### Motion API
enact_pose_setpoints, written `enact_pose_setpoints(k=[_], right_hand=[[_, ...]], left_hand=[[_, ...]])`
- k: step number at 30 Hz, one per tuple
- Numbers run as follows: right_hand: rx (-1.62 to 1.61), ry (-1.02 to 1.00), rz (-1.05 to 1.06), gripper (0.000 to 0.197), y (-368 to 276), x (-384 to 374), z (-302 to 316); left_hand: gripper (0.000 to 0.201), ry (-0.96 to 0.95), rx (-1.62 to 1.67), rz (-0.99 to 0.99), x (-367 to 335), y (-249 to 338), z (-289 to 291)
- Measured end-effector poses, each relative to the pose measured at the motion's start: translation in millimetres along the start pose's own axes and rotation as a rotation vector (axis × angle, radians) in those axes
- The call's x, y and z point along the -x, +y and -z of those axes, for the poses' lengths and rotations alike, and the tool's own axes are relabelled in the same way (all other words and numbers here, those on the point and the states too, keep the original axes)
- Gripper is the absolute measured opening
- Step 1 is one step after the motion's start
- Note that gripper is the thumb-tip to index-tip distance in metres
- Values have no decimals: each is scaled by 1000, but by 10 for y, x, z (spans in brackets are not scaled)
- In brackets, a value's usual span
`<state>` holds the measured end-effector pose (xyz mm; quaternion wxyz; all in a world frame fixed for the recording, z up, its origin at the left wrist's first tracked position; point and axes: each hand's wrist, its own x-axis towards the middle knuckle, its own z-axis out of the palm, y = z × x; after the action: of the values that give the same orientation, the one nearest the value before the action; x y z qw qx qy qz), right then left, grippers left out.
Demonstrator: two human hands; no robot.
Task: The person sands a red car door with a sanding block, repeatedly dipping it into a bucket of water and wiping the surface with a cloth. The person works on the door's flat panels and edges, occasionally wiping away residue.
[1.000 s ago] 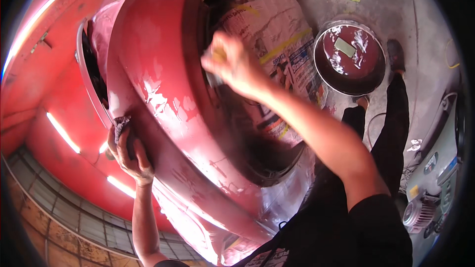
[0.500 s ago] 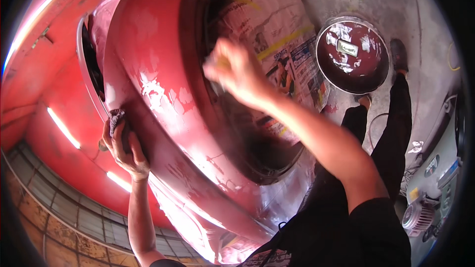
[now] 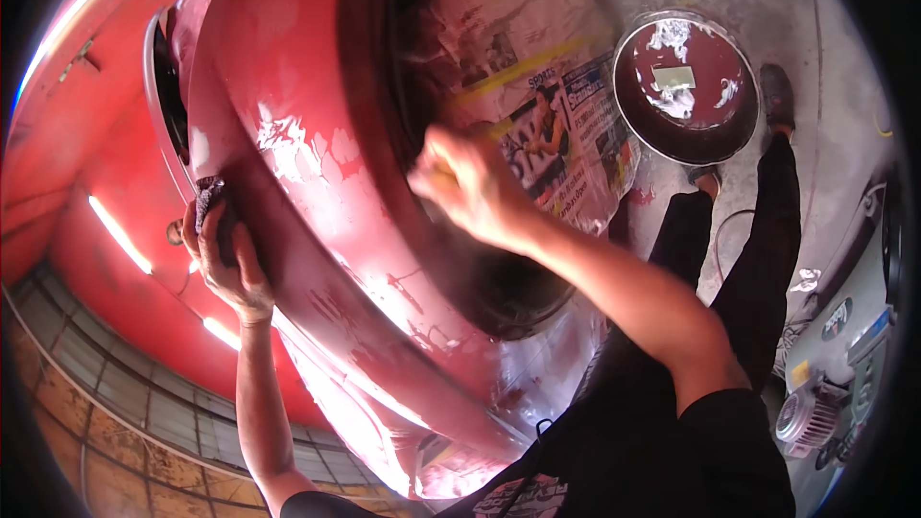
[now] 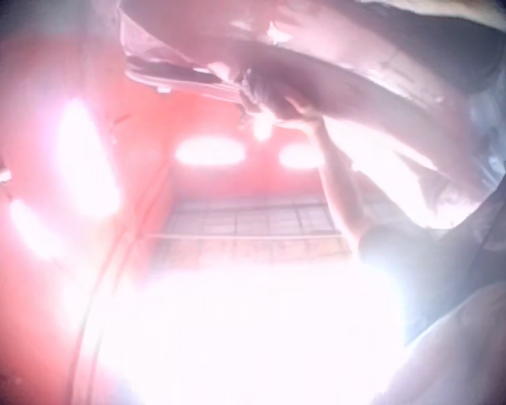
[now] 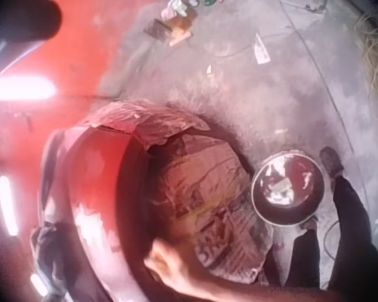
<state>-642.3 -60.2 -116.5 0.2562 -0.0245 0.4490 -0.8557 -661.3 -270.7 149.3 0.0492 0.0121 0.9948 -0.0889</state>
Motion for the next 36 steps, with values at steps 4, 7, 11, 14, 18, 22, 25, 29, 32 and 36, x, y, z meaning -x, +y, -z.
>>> enact_pose_setpoints(k=[4,7,11,14,18,22,25,29,32,36], right_hand=[[-51,-77,-61,21,141,61,-5],[72,-38,-11,21,-75,-473,148],[-21,-115,-22,21,13,237,7],[-25,-71,-70,21,69,13,47],[87,18,119,17,109,-29,10],[-366,-168,-154,18,365,362,-105],[31,25,79,18,106,-222,37],[15,-20,-5,21,111,271,-100],[-83,2,-116,17,72,320,-119],[72,182,35,14,-47,-216,-61]], left_hand=[[35,2,-3,-29,8,-68,-9],[35,-13,-41,-62,-12,-44,10],[35,-14,-76,-98,14,-44,53],[35,39,49,-85,22,-81,-47],[35,0,-25,-88,17,-70,-20],[34,23,-107,-103,7,-66,25],[33,20,-80,-100,11,-83,-10],[33,37,37,-93,6,-20,-24],[34,12,-110,-95,36,-79,0],[35,26,-62,-58,-13,-25,-23]])
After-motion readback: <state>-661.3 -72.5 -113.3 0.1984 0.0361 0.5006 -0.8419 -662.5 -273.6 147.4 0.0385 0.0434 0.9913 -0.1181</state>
